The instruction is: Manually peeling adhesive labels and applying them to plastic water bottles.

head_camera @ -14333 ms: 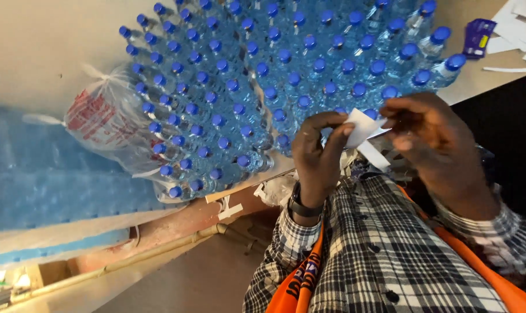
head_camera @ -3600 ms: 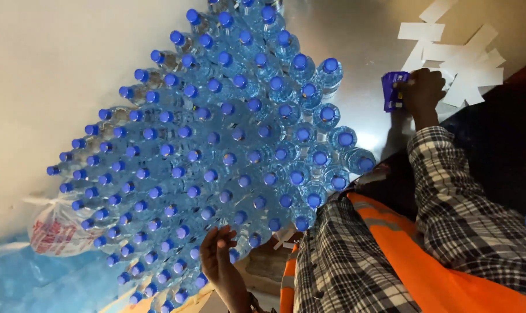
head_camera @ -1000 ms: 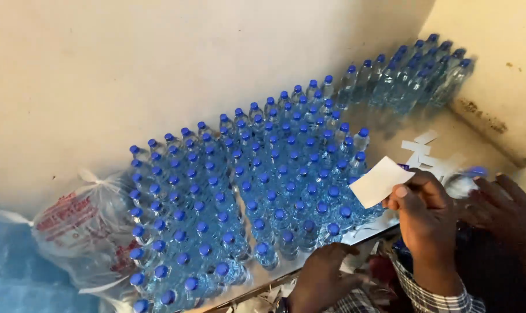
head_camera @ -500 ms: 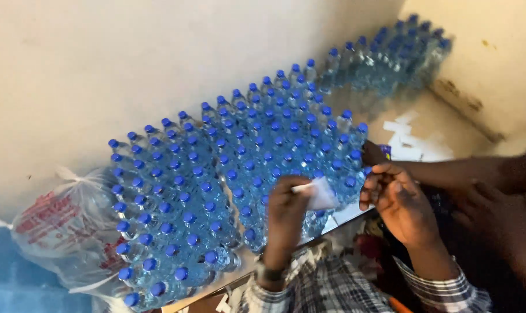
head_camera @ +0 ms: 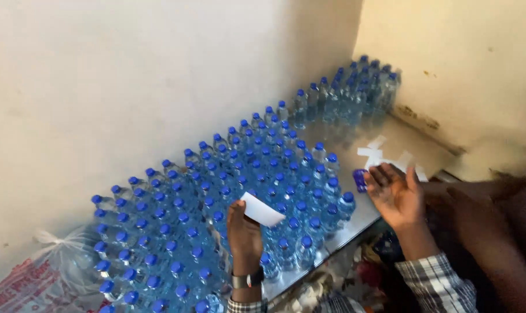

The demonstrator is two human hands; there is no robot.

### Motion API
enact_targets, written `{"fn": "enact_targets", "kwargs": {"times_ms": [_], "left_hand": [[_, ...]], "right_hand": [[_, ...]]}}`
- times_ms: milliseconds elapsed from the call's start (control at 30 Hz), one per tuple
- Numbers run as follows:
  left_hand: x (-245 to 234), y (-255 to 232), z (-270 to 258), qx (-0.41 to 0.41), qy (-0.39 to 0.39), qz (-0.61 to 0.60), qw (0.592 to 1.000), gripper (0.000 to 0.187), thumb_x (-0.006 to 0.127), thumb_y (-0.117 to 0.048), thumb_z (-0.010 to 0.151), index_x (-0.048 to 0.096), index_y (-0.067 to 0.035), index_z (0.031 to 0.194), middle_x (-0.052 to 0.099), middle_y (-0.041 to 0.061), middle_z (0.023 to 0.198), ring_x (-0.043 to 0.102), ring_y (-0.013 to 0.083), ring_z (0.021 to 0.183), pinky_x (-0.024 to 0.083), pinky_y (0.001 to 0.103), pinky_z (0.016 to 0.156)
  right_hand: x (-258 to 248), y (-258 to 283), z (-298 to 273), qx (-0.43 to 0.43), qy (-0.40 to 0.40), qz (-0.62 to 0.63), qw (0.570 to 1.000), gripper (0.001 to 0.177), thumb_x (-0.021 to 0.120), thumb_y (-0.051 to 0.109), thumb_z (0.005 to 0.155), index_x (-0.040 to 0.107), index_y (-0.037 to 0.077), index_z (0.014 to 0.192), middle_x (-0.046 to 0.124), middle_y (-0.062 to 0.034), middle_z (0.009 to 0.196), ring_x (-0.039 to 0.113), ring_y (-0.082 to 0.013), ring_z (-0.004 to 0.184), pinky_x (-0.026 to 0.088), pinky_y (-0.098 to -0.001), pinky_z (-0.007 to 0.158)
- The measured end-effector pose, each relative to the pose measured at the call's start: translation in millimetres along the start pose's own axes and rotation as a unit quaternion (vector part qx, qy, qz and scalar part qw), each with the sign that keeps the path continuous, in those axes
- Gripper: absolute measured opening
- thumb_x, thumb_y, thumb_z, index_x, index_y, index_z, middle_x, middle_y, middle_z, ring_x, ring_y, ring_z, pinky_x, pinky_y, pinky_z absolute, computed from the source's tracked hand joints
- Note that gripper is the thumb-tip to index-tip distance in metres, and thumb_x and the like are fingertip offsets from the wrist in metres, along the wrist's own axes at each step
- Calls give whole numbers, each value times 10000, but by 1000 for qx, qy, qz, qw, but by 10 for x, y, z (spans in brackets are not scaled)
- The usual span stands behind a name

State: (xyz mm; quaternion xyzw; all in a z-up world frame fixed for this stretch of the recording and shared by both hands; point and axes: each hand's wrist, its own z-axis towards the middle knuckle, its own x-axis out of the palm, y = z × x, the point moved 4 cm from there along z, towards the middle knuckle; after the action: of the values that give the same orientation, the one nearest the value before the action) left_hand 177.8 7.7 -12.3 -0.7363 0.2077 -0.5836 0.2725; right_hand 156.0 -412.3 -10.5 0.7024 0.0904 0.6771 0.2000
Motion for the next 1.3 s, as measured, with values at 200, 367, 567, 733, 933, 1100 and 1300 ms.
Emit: {"fn": "enact_targets", "kwargs": {"times_ms": [200, 367, 567, 733, 933, 1100, 1300], "left_hand": [[222, 66, -630, 36, -30, 306, 951, 118, 713, -157, 1035, 734, -106, 1139, 747, 83, 1083, 662, 245, 951, 516, 375, 763], [312, 259, -857, 33, 38, 401, 915, 196, 742, -210, 1011, 827, -97, 1148, 813, 85, 1013, 732, 218, 907, 557, 394, 747], [306, 147, -954, 7, 35, 426, 904, 217, 752, -182, 1006, 848, -97, 1181, 816, 95, 924, 765, 227, 881, 599, 419, 786], [421, 88, -1031, -13, 34, 382, 923, 248, 768, -168, 1014, 841, -63, 1226, 768, 92, 916, 749, 239, 867, 595, 430, 786], [575, -112, -1283, 45, 53, 411, 909, 237, 709, -196, 1002, 854, -118, 1172, 851, 48, 1137, 761, 191, 1050, 580, 355, 887], [818, -167, -1416, 71, 128, 195, 970, 170, 810, 17, 975, 796, 19, 1144, 695, 45, 827, 543, 73, 778, 448, 248, 728], [1020, -383, -1531, 83, 156, 170, 970, 86, 767, -20, 1054, 750, 21, 1128, 726, 137, 843, 582, 137, 758, 428, 312, 707]], "right_hand": [[526, -923, -560, 12, -6, -338, 941, 639, 855, 280, 819, 640, 125, 1401, 708, -68, 958, 697, -206, 723, 586, -347, 556], [1319, -1473, -1096, 88, 58, -477, 872, 526, 732, 398, 983, 690, 103, 1417, 670, -96, 1211, 730, -246, 962, 660, -406, 800], [1455, -1599, -1166, -7, 125, -535, 836, 387, 688, 441, 1059, 716, 116, 1267, 620, -50, 1084, 590, -192, 832, 519, -417, 754], [1333, -1652, -1112, -25, 131, -520, 844, 367, 737, 463, 1046, 693, 113, 1145, 568, -18, 925, 504, -141, 744, 434, -352, 695], [1348, -1599, -1213, -2, 129, -426, 896, 118, 731, 218, 1062, 719, 102, 1079, 680, -30, 938, 668, -139, 744, 580, -324, 658], [1833, -1335, -1298, -85, 144, -533, 829, 276, 663, 256, 1140, 709, 3, 1239, 669, -169, 933, 663, -219, 863, 597, -450, 814], [1806, -1288, -1278, -133, 159, -539, 817, 194, 624, 171, 1168, 690, -5, 1118, 650, -139, 848, 596, -176, 749, 561, -410, 741]]}}
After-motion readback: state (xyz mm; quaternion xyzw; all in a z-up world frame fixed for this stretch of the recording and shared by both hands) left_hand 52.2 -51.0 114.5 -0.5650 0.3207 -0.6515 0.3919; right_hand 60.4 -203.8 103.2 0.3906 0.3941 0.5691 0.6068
